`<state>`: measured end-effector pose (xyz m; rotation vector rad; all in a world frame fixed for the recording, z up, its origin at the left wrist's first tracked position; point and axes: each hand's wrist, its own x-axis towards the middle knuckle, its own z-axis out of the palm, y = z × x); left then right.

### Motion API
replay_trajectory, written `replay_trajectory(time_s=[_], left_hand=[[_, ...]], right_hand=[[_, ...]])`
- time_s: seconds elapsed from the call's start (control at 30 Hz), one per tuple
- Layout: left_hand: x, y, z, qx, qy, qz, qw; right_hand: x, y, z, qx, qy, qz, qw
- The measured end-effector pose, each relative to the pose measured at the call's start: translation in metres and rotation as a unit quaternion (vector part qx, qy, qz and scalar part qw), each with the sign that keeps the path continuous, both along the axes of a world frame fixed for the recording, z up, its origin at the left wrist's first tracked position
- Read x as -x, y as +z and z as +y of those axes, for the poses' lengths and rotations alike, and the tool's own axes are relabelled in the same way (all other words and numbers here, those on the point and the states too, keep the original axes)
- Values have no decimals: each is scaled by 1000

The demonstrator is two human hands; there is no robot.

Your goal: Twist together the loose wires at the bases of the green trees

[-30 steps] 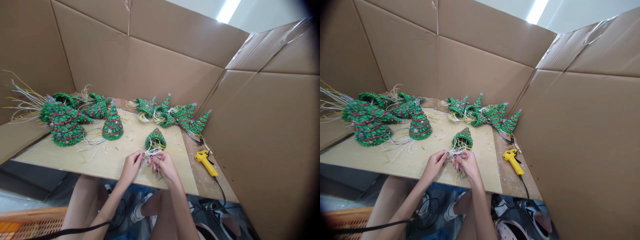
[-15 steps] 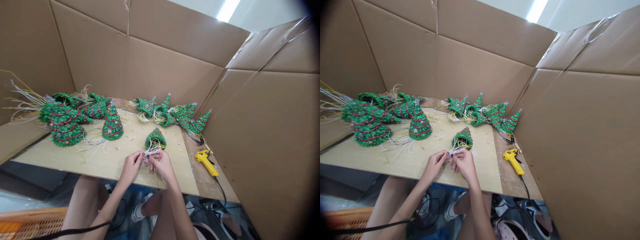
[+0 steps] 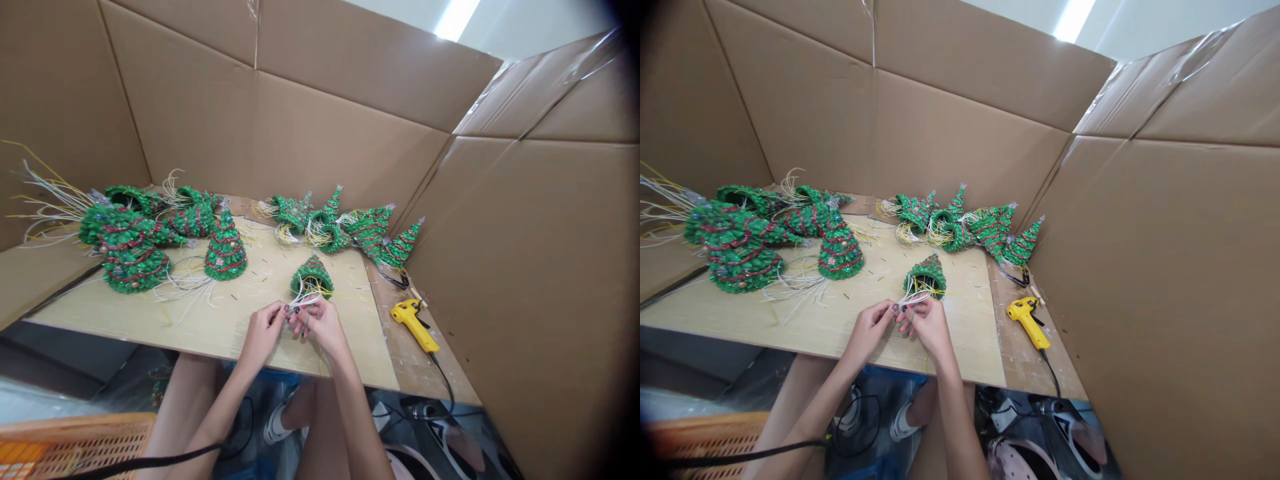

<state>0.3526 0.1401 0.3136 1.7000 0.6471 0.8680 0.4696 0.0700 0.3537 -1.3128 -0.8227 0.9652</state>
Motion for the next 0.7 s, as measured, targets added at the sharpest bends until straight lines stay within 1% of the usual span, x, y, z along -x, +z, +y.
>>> replay_trajectory(time_s=[0.27, 0.43, 0.57, 0.63, 0.7], left_hand=[[0, 2, -1, -9, 7, 8, 1000], [-1, 3, -2, -4, 5, 16, 1000], [0, 4, -3, -15, 16, 22, 1000], [0, 3, -3, -16, 24, 21, 999], [0, 2, -3, -11, 31, 18, 999]], right_hand=[[1, -3, -1, -27, -17, 24, 999], [4, -9, -1, -43, -31, 24, 998], [8, -13, -1, -58, -52, 19, 997], [11, -14, -2, -54, -63, 18, 996], [14, -13, -6, -33, -74, 3, 997]])
